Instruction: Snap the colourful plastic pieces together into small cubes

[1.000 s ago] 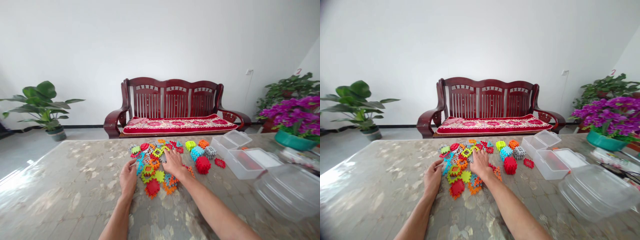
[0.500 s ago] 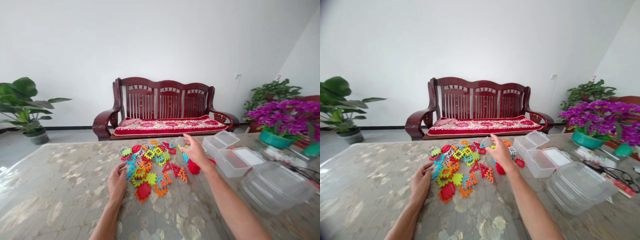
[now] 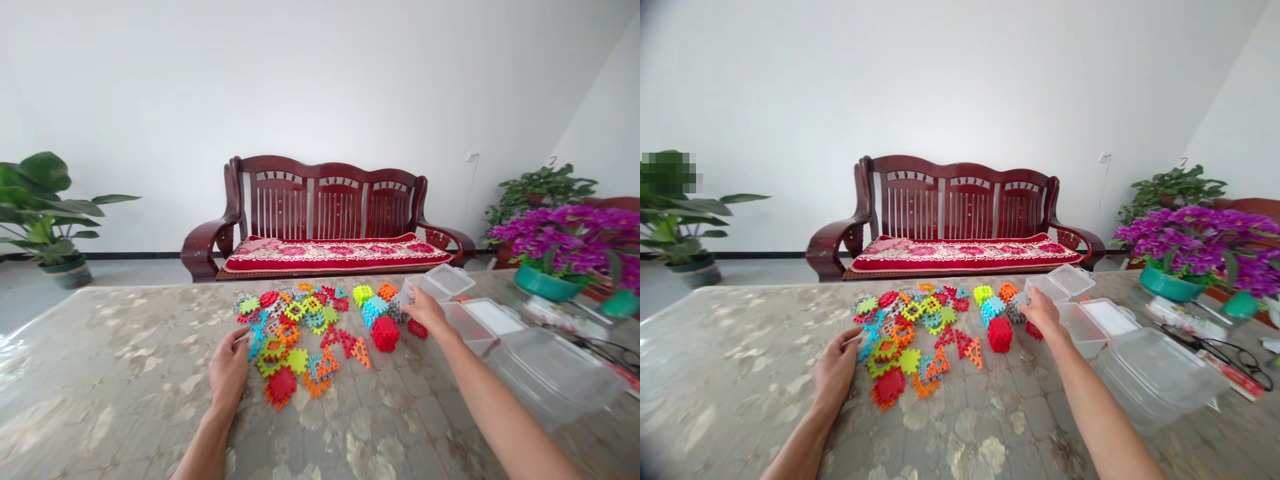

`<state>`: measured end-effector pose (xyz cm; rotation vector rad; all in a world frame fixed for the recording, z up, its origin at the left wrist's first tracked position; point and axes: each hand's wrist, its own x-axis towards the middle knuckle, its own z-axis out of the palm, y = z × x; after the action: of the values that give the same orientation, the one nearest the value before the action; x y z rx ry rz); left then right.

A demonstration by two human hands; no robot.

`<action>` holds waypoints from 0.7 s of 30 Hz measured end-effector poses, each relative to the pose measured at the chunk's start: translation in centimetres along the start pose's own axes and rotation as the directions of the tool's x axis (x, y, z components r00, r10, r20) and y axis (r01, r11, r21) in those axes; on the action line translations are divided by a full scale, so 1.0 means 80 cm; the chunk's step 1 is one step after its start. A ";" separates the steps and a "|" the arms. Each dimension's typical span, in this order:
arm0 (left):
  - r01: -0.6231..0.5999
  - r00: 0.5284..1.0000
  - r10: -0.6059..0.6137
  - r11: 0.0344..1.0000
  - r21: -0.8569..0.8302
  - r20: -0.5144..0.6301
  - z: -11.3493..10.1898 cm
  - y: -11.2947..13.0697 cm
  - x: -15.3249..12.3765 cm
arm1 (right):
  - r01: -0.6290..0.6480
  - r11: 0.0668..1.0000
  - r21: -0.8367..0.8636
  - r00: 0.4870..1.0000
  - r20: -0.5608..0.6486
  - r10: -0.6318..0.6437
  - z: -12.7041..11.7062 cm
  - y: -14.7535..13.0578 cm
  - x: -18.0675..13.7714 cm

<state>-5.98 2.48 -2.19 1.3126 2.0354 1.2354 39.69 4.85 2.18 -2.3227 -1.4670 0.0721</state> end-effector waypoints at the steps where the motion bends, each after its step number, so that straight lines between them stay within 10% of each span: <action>1: -0.002 1.000 0.002 1.000 0.000 -0.002 0.000 0.000 0.000 | -0.003 1.000 -0.005 1.000 0.001 0.003 0.000 0.000 0.001; 13: 0.014 1.000 -0.015 0.994 -0.108 -0.008 0.001 0.000 0.000 | 0.272 0.917 0.292 0.958 -0.177 -0.227 -0.023 -0.072 -0.036; 21: 0.014 0.999 -0.025 0.960 -0.279 -0.035 0.008 -0.015 0.008 | 0.573 0.754 0.322 0.774 0.091 -0.627 0.050 -0.201 -0.114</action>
<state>-6.43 3.17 -3.42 1.1400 1.8120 1.4858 20.77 4.07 2.64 -1.5575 -2.0909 0.3103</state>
